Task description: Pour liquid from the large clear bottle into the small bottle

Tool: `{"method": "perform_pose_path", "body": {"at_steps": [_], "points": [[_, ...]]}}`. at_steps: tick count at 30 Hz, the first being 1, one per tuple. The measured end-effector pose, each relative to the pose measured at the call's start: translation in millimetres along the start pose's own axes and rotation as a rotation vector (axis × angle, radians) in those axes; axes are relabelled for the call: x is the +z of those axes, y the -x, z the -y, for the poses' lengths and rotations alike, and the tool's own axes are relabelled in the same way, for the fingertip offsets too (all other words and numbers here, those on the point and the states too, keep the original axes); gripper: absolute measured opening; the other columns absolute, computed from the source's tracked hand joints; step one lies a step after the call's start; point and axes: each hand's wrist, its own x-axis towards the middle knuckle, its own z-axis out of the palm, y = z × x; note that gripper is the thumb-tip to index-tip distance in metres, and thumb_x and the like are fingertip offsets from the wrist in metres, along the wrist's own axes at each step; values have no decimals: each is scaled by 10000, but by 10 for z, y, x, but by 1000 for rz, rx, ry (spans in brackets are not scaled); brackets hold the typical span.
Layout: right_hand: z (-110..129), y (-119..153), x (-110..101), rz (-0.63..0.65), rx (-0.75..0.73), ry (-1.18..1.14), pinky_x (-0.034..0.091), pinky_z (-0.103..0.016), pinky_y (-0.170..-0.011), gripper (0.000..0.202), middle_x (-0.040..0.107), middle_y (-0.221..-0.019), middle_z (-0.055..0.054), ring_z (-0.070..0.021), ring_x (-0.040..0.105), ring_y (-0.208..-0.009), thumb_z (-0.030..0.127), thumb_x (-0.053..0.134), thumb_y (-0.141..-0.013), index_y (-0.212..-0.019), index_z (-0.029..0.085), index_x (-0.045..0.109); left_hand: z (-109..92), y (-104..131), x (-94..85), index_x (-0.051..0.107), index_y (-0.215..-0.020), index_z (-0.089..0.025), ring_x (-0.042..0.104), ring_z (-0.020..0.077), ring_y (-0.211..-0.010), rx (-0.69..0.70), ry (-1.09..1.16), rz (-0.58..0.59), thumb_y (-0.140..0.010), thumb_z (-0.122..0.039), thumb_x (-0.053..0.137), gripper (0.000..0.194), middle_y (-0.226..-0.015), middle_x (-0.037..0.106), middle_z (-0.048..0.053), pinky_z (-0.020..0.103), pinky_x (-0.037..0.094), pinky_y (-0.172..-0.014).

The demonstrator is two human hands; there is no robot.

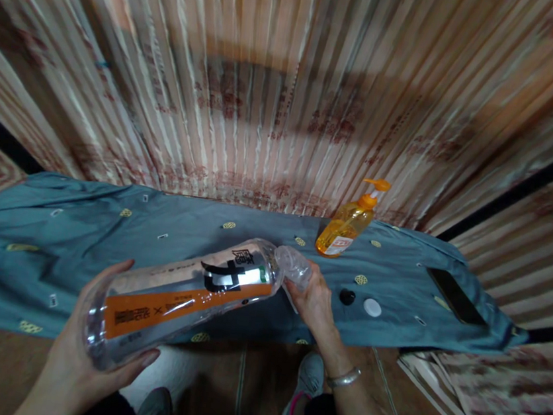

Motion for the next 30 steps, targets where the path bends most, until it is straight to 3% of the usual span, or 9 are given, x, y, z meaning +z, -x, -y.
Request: {"method": "perform_pose_path", "body": {"at_steps": [10,14,18,30], "points": [[21,8,-17,6,5,-33,636,-406,-904,566,803,-1137,-146,-313,790,-1066,503,616,-822,-1296,194,606,83,4,-15,373,-1617,-210,737,429,-1206,-52,-60,-21,-633,-501,860,1136,-1392,664,172,633,604,-1056],[24,6,-13,5,8,-47,634,-403,-907,557,806,-1137,-145,-312,791,-1063,494,633,-819,-1290,198,607,107,6,-11,421,-1561,-226,770,405,-1121,-44,-40,-21,-659,-498,853,1036,-1350,693,158,622,641,-986],[22,2,-10,2,21,-48,634,-407,-903,543,811,-1128,-136,-316,792,-1059,485,639,-822,-1286,205,610,142,2,-6,478,-1482,-232,761,404,-1169,-1,-47,-34,-678,-495,855,926,-1359,702,153,605,633,-1019],[-26,10,10,-4,2,14,637,-383,-846,510,811,-1094,-128,-310,800,-1024,422,655,-833,-1289,200,603,131,-18,9,494,-1465,-230,775,385,-1141,42,-59,-33,-721,-492,827,856,-1318,718,134,589,656,-981]]}}
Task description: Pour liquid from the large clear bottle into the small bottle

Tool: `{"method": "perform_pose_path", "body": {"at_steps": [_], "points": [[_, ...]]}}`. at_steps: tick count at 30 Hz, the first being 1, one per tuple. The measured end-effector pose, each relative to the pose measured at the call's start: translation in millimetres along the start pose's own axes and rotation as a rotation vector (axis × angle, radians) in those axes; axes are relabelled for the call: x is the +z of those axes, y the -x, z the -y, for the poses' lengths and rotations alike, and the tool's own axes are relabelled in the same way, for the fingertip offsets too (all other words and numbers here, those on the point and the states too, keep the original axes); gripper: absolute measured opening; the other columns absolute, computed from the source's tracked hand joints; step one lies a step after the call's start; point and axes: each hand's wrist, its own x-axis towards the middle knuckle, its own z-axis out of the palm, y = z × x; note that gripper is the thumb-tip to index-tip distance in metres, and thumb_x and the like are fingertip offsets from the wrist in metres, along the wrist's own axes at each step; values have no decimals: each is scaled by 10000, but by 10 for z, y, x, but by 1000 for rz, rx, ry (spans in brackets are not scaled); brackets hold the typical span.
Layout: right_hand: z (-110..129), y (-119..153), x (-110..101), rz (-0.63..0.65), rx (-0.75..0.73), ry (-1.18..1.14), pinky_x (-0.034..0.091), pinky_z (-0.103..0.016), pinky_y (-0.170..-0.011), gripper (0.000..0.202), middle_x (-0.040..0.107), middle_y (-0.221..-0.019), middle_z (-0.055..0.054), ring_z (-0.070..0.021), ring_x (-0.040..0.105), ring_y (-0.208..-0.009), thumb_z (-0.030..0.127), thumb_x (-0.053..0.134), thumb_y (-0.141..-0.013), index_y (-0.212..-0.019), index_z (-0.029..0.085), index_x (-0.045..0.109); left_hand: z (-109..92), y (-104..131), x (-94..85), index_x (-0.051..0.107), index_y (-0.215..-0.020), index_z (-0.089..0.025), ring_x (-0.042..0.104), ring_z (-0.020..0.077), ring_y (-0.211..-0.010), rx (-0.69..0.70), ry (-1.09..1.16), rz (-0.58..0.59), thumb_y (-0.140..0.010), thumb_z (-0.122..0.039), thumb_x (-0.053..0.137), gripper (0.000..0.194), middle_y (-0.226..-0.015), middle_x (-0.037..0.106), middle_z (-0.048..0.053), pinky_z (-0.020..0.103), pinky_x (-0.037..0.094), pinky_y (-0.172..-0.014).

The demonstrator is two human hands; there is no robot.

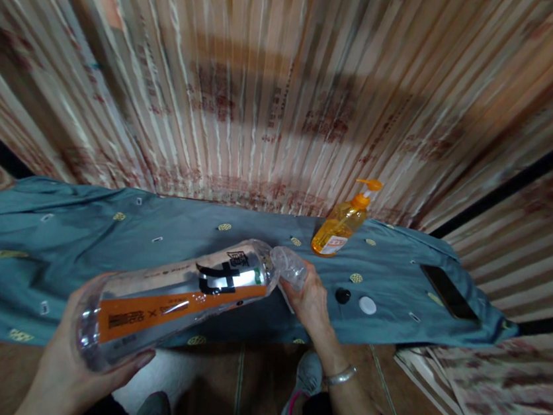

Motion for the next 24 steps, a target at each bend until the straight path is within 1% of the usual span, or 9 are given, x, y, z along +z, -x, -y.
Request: {"method": "perform_pose_path", "body": {"at_steps": [3,6,14,18,21,24], "points": [[2,-3,-3,-1,6,-6,634,-379,-851,502,815,-1088,-123,-306,800,-1021,407,665,-823,-1279,205,607,-6,-3,2,490,-1473,-237,783,378,-1112,-13,6,10,-742,-515,815,847,-1288,727,121,588,661,-967],[7,-5,-11,6,17,-18,629,-372,-840,503,819,-1077,-122,-305,802,-1004,397,678,-809,-1272,210,610,-3,-2,4,504,-1465,-241,783,393,-1098,-28,14,-4,-715,-543,842,876,-1282,726,118,601,663,-955],[21,-1,-14,12,39,-58,626,-396,-899,497,820,-1120,-129,-306,794,-1060,414,663,-805,-1258,216,610,10,5,-2,507,-1472,-235,763,400,-1162,-58,33,2,-722,-569,839,885,-1352,710,144,609,639,-1001],[54,-1,-38,30,48,-50,633,-415,-903,524,816,-1136,-148,-318,799,-1061,417,651,-811,-1284,196,609,17,4,6,519,-1462,-240,778,392,-1115,-78,63,-10,-703,-564,853,891,-1307,730,136,572,666,-949],[65,0,-51,41,43,-57,635,-427,-925,552,811,-1170,-156,-328,795,-1100,433,637,-815,-1308,189,602,33,8,16,531,-1452,-246,784,391,-1086,-54,60,-26,-692,-556,856,883,-1288,736,127,557,678,-921],[55,5,-47,42,30,-71,634,-433,-944,552,807,-1197,-153,-326,792,-1110,442,633,-818,-1311,196,602,52,21,14,520,-1461,-254,770,406,-1129,-37,31,-25,-700,-544,843,876,-1333,718,133,593,661,-959]]}}
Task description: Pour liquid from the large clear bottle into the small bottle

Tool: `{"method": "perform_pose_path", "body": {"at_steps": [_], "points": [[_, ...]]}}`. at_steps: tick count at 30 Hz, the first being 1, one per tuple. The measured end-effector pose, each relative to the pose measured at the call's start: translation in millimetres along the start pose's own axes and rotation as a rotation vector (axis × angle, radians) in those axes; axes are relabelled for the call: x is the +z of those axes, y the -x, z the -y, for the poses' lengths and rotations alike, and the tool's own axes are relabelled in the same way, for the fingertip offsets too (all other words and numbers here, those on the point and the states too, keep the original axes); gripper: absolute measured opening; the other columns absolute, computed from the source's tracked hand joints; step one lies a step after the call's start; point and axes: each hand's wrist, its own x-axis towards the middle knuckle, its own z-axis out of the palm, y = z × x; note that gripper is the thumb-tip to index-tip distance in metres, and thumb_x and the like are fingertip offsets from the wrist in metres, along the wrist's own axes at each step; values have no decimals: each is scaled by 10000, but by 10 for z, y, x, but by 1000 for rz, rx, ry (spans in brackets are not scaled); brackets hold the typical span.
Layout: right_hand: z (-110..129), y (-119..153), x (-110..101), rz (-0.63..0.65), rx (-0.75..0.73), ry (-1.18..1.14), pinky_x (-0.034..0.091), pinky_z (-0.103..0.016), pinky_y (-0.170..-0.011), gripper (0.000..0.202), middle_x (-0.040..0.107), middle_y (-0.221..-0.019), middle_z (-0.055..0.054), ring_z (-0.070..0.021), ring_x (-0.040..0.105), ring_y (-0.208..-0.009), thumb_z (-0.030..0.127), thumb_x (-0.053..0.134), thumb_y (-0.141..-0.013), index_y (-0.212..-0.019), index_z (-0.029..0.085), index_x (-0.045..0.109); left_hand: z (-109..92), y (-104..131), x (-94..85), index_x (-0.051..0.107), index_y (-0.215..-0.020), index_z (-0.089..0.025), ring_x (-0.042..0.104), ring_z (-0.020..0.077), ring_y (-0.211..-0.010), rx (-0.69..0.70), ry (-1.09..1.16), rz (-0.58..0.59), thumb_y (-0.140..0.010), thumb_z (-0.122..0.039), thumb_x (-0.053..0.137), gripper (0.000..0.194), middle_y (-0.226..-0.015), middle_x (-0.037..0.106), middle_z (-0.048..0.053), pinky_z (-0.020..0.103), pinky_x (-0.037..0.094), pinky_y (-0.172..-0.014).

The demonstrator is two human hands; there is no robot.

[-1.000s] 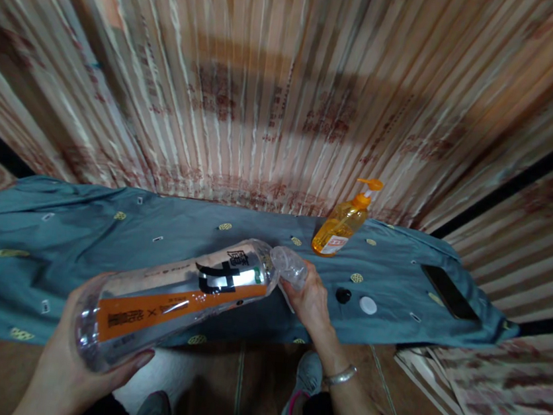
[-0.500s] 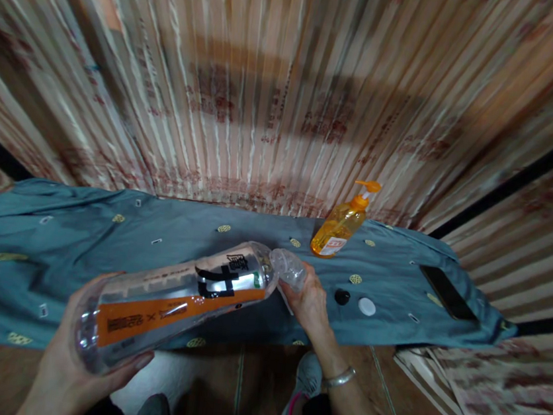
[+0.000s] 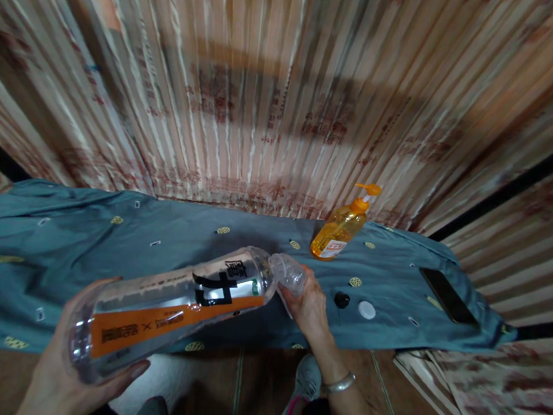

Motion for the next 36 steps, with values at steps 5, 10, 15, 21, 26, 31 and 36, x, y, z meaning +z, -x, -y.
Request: {"method": "perform_pose_path", "body": {"at_steps": [5,10,15,21,26,31,36], "points": [[-23,8,6,-3,-29,-20,631,-437,-974,545,801,-1220,-139,-312,788,-1123,438,626,-830,-1320,201,599,-20,21,-9,493,-1486,-270,769,378,-1130,-10,-11,20,-733,-555,811,865,-1363,702,123,577,653,-979],[-17,14,-15,-3,-40,-24,637,-418,-959,531,804,-1206,-132,-300,790,-1104,404,648,-827,-1318,207,603,-85,26,3,512,-1475,-244,788,359,-1051,-4,-3,-5,-710,-533,825,876,-1286,735,114,525,674,-919],[-28,27,-25,2,5,-10,648,-419,-933,547,805,-1190,-131,-307,795,-1088,423,645,-817,-1319,210,612,-127,41,15,518,-1461,-271,787,366,-1012,-68,47,6,-655,-459,847,890,-1220,762,97,538,676,-881],[-64,29,-18,-2,-19,-4,660,-426,-878,527,810,-1162,-135,-316,802,-1035,464,647,-806,-1271,217,632,-154,54,41,515,-1466,-282,786,352,-976,-65,90,-6,-678,-429,821,858,-1181,759,76,518,680,-855],[-63,26,-26,-4,-10,12,664,-429,-860,477,808,-1094,-114,-309,800,-1004,438,633,-805,-1238,238,636,-133,54,56,528,-1461,-324,777,381,-1055,-59,68,-22,-629,-394,832,889,-1237,748,69,543,677,-918],[-42,23,-30,1,-17,3,666,-446,-873,461,797,-1100,-114,-314,795,-1029,418,615,-812,-1235,235,631,-134,54,71,530,-1470,-300,785,356,-1001,-62,87,-29,-651,-399,811,872,-1196,758,63,516,686,-872],[-38,14,-21,-3,-15,-27,659,-441,-907,489,806,-1133,-118,-310,797,-1044,427,624,-813,-1259,226,613,-169,37,68,525,-1458,-266,781,323,-1013,-77,83,-16,-669,-442,806,855,-1220,745,67,484,670,-897]]}}
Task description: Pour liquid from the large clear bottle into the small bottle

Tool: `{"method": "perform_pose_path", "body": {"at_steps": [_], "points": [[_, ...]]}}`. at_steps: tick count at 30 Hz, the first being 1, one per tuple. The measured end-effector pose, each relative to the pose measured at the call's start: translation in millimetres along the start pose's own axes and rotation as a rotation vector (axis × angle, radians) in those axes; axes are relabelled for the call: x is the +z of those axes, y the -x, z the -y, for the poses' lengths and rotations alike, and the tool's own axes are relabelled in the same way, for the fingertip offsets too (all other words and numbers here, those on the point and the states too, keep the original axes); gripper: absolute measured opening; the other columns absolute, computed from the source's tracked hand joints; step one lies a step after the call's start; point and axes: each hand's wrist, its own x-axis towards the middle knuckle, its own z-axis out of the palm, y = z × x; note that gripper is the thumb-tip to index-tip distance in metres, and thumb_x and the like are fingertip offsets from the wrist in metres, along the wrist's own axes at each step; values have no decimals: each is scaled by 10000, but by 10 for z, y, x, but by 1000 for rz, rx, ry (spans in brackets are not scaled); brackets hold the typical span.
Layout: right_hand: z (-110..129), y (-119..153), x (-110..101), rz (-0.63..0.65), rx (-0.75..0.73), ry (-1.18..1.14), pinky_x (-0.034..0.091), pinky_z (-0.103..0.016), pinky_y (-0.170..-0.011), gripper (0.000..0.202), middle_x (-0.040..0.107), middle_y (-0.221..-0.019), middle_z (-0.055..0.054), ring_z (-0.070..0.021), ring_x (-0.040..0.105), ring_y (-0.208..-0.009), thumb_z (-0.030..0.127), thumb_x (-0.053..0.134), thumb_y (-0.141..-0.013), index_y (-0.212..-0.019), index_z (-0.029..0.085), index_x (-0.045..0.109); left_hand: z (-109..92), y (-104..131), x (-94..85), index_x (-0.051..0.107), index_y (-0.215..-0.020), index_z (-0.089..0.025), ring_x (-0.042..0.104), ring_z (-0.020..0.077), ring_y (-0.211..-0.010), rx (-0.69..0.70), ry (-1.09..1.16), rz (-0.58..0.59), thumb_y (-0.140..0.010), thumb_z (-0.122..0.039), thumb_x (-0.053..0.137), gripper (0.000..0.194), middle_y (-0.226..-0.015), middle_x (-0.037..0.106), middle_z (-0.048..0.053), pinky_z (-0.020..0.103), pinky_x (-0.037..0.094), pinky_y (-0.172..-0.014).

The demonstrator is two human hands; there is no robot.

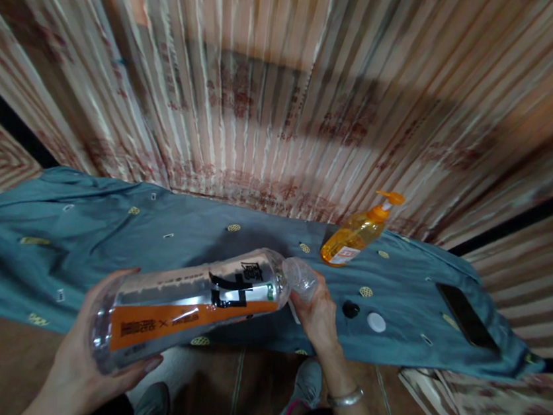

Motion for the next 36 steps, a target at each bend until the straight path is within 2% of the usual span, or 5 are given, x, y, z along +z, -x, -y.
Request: {"method": "perform_pose_path", "body": {"at_steps": [5,14,19,26,36], "points": [[-24,-2,4,6,-12,11,654,-429,-912,507,809,-1172,-125,-307,795,-1072,408,643,-815,-1284,223,598,-3,-11,-10,525,-1454,-261,782,302,-894,-7,-1,7,-683,-466,817,850,-1111,759,48,451,683,-787],[-35,1,15,7,-10,38,652,-427,-917,525,817,-1169,-130,-311,802,-1076,408,646,-831,-1314,209,590,49,-30,-41,517,-1467,-254,795,337,-967,22,-44,25,-690,-506,832,875,-1194,761,84,487,681,-840],[-32,3,11,7,15,56,652,-430,-920,552,819,-1179,-133,-319,802,-1090,418,662,-820,-1325,208,586,70,-40,-48,530,-1454,-248,795,363,-989,21,-45,28,-656,-476,858,892,-1200,764,103,501,685,-833],[-32,-4,37,-5,-3,9,650,-425,-934,490,819,-1146,-126,-310,802,-1093,420,630,-837,-1278,206,607,58,-26,-31,530,-1453,-256,799,338,-985,8,-26,14,-663,-463,840,873,-1208,767,83,472,685,-839],[-30,1,38,-15,-23,-3,653,-399,-910,481,817,-1118,-95,-295,805,-1056,334,654,-814,-1283,230,619,39,-28,-14,542,-1423,-249,794,356,-1000,-15,-9,-3,-629,-441,836,868,-1207,773,94,502,670,-867]]}}
